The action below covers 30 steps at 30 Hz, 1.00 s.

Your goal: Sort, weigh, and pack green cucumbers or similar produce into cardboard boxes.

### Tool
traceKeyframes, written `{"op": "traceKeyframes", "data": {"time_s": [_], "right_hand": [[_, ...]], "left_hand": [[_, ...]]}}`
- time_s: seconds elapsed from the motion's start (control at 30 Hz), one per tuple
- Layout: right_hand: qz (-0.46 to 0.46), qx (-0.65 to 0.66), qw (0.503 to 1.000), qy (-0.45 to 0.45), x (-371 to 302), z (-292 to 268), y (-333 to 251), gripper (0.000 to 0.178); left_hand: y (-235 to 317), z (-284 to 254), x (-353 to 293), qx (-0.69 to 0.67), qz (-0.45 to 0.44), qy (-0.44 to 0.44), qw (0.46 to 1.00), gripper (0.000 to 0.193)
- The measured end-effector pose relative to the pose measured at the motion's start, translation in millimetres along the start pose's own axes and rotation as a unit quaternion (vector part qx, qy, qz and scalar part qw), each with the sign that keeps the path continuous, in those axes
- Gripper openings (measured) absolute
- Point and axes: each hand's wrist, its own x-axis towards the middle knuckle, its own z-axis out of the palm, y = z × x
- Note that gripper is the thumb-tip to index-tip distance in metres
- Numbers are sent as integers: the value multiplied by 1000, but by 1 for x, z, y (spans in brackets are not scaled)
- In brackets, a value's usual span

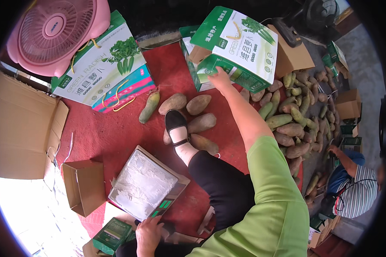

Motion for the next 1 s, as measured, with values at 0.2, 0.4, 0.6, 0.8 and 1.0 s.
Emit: {"op": "traceKeyframes", "data": {"time_s": [0.2, 0.4, 0.6, 0.8, 1.0], "right_hand": [[55, 201, 977, 52, -64, -52, 9, 53], [63, 349, 930, 97, -123, -155, -17, 26], [61, 423, 892, 146, -146, -228, -44, 16], [39, 520, 838, 161, -177, -272, -48, 7], [-52, 576, 814, 62, -224, -283, -82, 16]], "left_hand": [[4, 1, -17, 7, -13, 15, 1000, 24], [4, -1, -37, 2, -6, 42, 999, 22], [5, -2, -55, -3, 30, 81, 996, 22], [-1, 2, -70, -5, 17, 92, 996, 22], [-6, 5, -88, -5, 17, 122, 992, 23]]}}
